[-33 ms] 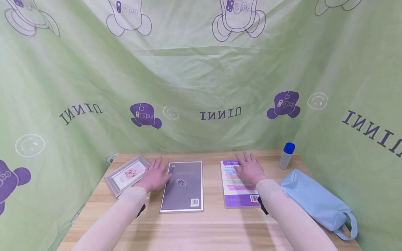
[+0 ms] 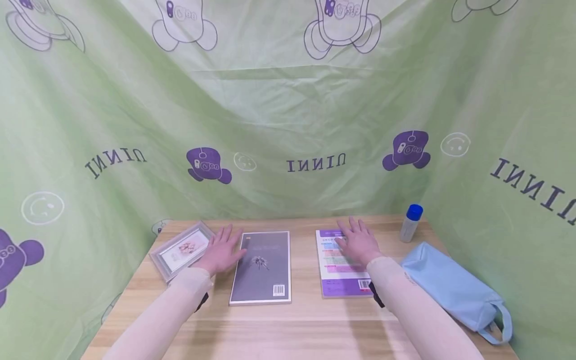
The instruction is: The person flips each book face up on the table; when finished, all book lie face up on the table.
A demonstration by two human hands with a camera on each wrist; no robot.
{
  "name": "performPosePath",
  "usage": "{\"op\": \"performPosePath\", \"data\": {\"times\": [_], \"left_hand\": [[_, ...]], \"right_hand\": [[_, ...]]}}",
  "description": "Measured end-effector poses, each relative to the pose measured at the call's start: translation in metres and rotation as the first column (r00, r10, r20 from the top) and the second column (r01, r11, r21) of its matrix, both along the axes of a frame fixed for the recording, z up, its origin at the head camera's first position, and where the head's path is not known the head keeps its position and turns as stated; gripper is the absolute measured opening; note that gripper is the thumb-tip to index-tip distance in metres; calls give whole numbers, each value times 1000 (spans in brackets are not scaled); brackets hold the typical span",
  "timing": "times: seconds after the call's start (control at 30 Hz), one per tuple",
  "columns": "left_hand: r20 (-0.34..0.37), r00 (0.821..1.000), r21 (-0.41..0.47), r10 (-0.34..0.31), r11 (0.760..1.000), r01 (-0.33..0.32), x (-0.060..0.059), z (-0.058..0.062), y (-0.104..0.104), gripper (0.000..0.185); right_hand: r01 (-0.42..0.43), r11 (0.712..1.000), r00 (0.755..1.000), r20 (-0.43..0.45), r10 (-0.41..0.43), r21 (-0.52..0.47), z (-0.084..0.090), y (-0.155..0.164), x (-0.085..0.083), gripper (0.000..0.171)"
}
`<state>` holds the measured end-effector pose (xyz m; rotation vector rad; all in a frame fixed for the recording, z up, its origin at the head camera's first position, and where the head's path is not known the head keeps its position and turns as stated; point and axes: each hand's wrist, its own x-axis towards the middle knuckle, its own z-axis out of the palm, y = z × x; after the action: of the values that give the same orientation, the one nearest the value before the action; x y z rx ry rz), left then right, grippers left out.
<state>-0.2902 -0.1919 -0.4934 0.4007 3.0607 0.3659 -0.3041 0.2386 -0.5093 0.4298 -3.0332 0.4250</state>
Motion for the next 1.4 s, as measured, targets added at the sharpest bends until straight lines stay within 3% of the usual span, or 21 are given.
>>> {"op": "performPosePath", "data": {"times": [0.47,0.93,1.17,1.4], "left_hand": [[-11,1000,3,-5,1000,5,0,-3,-1,75],[-23,999,21,-31,999,31,4,-6,-8,75],[-36,998,9,-58,998,58,11,-3,-7,74],[-61,994,-22,-93,996,92,19,-10,-10,73]], "right_hand": [[-13,1000,1000,-20,13,-2,2,-1,2,64],[-58,998,998,-12,58,23,18,-23,5,63],[-84,996,996,-32,84,-2,14,-39,-2,62],[-122,992,992,-28,123,5,8,-63,-8,62]]}}
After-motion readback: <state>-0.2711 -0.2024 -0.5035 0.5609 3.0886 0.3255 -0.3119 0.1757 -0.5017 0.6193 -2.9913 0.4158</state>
